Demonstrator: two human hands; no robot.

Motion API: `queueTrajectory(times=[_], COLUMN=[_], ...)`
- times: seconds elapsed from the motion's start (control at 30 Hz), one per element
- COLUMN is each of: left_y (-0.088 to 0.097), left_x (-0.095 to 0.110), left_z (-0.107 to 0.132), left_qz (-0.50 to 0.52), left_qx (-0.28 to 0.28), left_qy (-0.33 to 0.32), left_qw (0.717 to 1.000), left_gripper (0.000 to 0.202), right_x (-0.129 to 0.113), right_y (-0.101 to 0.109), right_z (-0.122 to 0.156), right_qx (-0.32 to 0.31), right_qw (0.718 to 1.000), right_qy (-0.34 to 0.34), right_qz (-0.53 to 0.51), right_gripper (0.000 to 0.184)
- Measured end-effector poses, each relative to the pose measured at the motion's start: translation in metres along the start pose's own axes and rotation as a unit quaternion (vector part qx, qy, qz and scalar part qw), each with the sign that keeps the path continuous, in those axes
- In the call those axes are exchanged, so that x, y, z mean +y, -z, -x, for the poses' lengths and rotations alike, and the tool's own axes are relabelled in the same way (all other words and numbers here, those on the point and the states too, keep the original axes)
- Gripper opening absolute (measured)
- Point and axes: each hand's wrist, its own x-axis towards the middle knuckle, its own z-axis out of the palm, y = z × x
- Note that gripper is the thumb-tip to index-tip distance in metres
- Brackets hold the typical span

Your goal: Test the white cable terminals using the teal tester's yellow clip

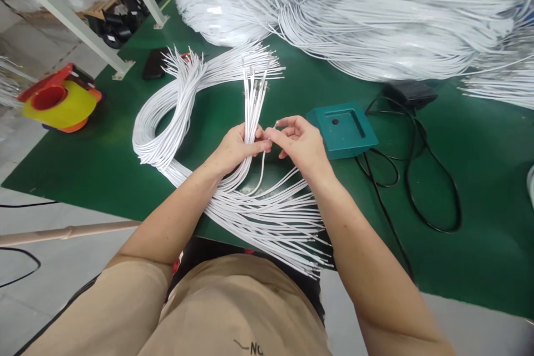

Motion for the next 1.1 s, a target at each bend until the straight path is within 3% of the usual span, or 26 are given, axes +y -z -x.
queueTrajectory(times=[0.07, 0.23, 0.47, 0.53, 0.7, 0.83, 1.1], left_y=[0.000, -0.001, -0.002, -0.003, -0.004, -0.004, -0.002], left_x=[0.000, 0.001, 0.003, 0.003, 0.004, 0.001, 0.004], left_z=[0.000, 0.001, 0.002, 0.002, 0.003, 0.002, 0.003], left_qz=[-0.011, -0.024, 0.003, 0.010, 0.011, -0.003, 0.004], left_qx=[0.001, -0.015, -0.029, -0.039, -0.082, -0.112, -0.092], left_qy=[-0.002, 0.000, 0.003, 0.005, 0.007, 0.006, -0.004], left_qw=[1.000, 1.000, 1.000, 0.999, 0.997, 0.994, 0.996], left_gripper=[0.036, 0.035, 0.035, 0.036, 0.037, 0.035, 0.039], right_x=[0.001, 0.007, 0.012, 0.012, 0.010, 0.010, 0.010], right_y=[-0.002, -0.004, -0.007, -0.007, -0.003, -0.002, 0.003], right_z=[0.001, -0.001, -0.004, -0.005, -0.007, -0.007, -0.006], right_qx=[-0.014, -0.030, -0.120, -0.126, -0.096, -0.142, -0.190], right_qw=[1.000, 0.990, 0.938, 0.936, 0.952, 0.953, 0.925], right_qy=[0.000, 0.012, -0.098, -0.105, -0.090, -0.077, -0.122], right_qz=[0.005, -0.139, -0.311, -0.312, -0.275, -0.256, -0.304], right_gripper=[0.037, 0.016, 0.015, 0.024, 0.020, 0.030, 0.030])
